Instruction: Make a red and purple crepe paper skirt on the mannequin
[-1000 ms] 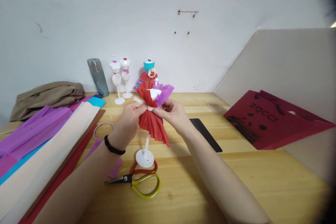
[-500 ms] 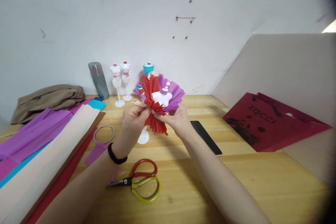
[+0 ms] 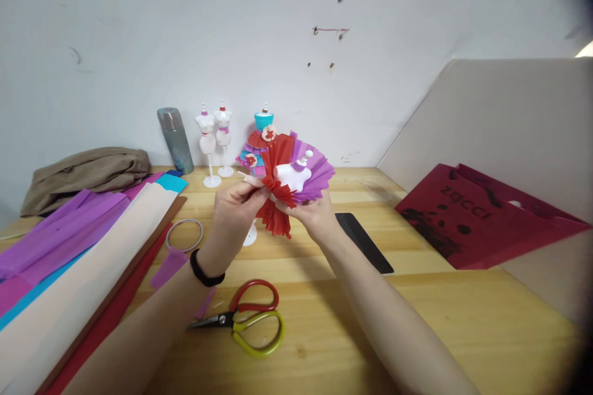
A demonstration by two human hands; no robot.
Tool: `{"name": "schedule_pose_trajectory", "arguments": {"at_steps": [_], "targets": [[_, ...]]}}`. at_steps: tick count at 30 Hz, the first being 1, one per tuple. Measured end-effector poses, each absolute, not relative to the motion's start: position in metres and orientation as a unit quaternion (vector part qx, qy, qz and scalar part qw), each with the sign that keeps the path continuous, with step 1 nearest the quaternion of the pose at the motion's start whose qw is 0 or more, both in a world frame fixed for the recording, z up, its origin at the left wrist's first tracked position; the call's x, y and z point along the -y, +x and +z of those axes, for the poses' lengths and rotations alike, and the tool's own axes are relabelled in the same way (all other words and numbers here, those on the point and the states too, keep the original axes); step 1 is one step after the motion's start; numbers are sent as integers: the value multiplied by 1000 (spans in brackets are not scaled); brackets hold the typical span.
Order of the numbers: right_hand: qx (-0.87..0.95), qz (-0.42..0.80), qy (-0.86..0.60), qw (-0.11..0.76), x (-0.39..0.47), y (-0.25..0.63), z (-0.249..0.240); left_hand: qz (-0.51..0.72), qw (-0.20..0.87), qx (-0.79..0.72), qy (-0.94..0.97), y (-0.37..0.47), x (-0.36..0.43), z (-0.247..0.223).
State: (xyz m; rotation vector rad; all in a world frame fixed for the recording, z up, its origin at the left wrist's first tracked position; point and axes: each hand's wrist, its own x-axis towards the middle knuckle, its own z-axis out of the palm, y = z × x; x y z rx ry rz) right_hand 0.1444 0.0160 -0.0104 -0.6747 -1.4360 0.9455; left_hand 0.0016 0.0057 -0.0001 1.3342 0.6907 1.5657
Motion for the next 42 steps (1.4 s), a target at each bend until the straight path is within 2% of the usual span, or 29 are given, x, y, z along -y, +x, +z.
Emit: {"name": "schedule_pose_trajectory", "arguments": {"at_steps": [4,8,19,25,42], "targets": [[604,424,-290,610,-16,142,-10,636,464,-268,555,1,-7,2],[577,420,-318,624,-15,140,-11,656,416,-297,556,2,-7,1],[558,401,-332,646,-17,135,-20,696,138,-405,577,1,-7,-6],[563,387,-329,652,-12,130,-18,666,14,-375,644,-2,-5,-3],[567,346,-338,667,-11,131,-17,619,42,-327,713,-2,-5,-2]]}}
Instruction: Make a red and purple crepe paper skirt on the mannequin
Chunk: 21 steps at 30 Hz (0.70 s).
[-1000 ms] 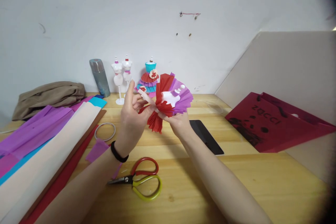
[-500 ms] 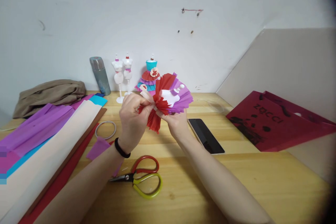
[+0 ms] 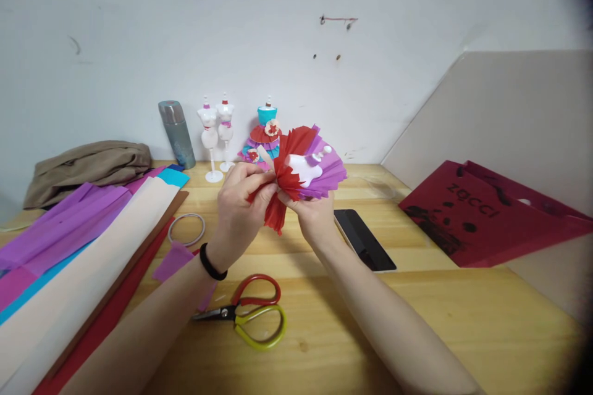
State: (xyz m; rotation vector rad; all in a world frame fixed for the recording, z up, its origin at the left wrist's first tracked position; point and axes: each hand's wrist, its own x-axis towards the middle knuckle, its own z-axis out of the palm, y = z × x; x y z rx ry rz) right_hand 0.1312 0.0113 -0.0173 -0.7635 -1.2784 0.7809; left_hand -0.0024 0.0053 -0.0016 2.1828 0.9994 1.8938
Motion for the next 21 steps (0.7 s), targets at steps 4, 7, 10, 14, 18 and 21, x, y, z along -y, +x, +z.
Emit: {"name": "schedule_pose_trajectory", "arguments": {"at_steps": [4,7,10,14,18,21], "targets": [[545,354,-328,686,-11,131,-15,602,64,-310,733,-6,-8,0],[549,349,-341,678,-11,132,-13,582,102,-305,747,-9,-12,0],[545,368,-352,666,-13,134,-12,568,185,-290,748,-12,-19,-1],[539,387,-369,650,-15,137,-13,562,360,-262,698,-10,-23,-3],[539,389,-377,645,-14,138,-11,541,494,-270,625,-8,-17,2],[536,393,-378,644,-11,135,-10,536,532,-282,592,-7,-12,6]]}}
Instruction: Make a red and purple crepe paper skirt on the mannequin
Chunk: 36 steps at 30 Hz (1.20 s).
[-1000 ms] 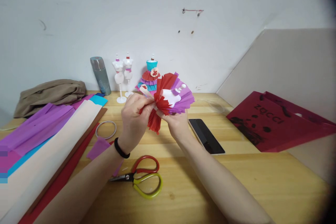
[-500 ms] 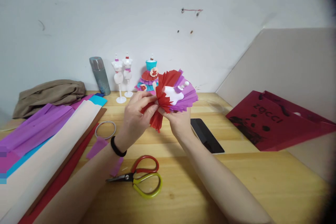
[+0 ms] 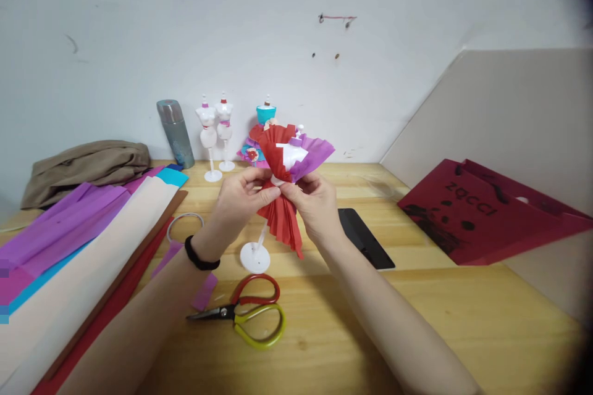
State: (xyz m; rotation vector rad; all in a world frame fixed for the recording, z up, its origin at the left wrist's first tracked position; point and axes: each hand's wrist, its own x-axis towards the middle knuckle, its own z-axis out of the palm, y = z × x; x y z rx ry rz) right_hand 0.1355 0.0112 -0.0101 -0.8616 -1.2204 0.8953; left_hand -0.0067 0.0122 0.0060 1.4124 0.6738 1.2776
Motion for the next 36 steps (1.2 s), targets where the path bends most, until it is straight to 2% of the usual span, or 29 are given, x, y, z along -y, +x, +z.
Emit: {"name": "schedule_pose_trajectory", "arguments": {"at_steps": [14,26,32,36], "targets": [[584,477,-338,564,-7,144,-3,543,570,-311,533,-4,-11,6],[550,498,-328,585,-13,141,-8,571,533,-336,526,0,-9,4],[573,476,-330,580,-13,146,-5,564,547,-319,530,-1,-13,1],[600,439,-319,589,-13,153,-2,551,594,-252,529,-8,-22,-3]]}}
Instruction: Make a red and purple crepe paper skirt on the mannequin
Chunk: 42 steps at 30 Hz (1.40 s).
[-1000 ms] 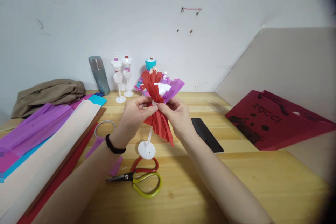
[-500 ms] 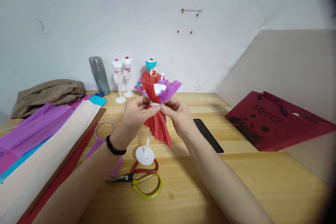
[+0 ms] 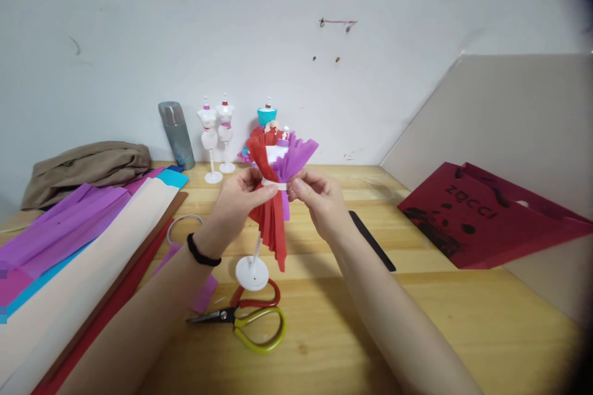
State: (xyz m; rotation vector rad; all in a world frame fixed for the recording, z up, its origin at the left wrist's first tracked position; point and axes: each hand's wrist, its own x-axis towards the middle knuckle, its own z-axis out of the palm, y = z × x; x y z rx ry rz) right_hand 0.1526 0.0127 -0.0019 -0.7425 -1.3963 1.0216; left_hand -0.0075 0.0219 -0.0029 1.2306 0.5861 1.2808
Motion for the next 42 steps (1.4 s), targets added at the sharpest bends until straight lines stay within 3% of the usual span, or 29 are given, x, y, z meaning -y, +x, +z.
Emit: {"name": "schedule_pose_trajectory", "arguments": {"at_steps": [4,10,14,17,21,28,42], "targets": [[594,358,-331,640,-14,156,-1,522,619,-191,556,-15,-28,-8],[616,304,-327,649,-19,156,-4,524,549,-278,589,-12,-21,-7],[606,113,-321,719,-9,159,1,567,489,-299,592,-4,-14,-2],[677,-54,-302,669,8,160,12,580,474,-304,589,0,-11,-1],[748,-157,-308,566,23,156,22,573,487,-302,586,3,-10,-6],[746,-131,-391,524,24,158,27,556,457,-262,643,1,-18,-19],[727,-104,-370,569,21,160,27,500,548,-237,628,1,-13,-9]]}}
